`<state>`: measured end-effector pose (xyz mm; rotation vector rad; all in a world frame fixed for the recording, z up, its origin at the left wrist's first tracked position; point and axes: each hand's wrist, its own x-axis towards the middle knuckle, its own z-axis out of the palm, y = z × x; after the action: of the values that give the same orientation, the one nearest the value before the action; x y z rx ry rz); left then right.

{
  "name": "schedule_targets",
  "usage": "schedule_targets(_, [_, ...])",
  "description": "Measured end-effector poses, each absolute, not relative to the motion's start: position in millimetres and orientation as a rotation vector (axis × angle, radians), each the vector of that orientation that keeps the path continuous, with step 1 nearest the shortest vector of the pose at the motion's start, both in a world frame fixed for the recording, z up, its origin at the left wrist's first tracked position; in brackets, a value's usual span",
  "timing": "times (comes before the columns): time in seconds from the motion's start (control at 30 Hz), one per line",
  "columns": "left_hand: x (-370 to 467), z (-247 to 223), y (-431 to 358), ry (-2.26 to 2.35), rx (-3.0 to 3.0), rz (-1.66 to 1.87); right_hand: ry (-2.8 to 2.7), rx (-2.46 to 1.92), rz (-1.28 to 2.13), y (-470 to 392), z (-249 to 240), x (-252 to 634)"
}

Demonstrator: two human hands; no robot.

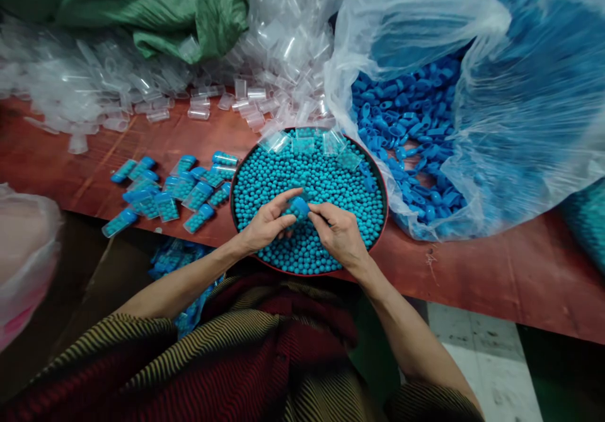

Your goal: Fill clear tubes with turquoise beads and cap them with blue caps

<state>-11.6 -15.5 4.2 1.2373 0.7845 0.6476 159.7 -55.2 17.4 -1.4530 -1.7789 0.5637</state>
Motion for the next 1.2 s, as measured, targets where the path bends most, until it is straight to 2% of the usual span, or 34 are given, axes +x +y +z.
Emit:
schedule_targets(0.33, [0, 11, -21, 0.872, 1.105, 0.761, -1.939, -1.322, 0.431, -52, 19, 160])
schedule_targets(0.43, [-2, 9, -20, 0.895, 1.129, 0.749, -1.864, -1.32, 0.635, -50, 17, 167])
schedule_targets(0.6, [-14, 3, -15, 0.802, 1.224, 0.571, -1.541, -1.295, 1.231, -43, 16, 187])
schedule_targets(0.67, [-17, 2, -15, 0.755, 1.249, 0.536, -1.369, -1.307, 1.315, -39, 15, 189])
schedule_targets(0.8, [-14, 3, -20, 0.793, 1.274, 0.562, -1.397, -1.388, 1.104, -40, 17, 176])
schedule_targets(1.0, [-2, 7, -30, 0.872, 1.324, 0.857, -1.997, -1.38, 0.657, -56, 15, 149])
schedule_targets(1.2, [-7, 16, -25, 0.77, 1.388, 0.792, -2.139, -1.425, 0.39, -62, 8, 140])
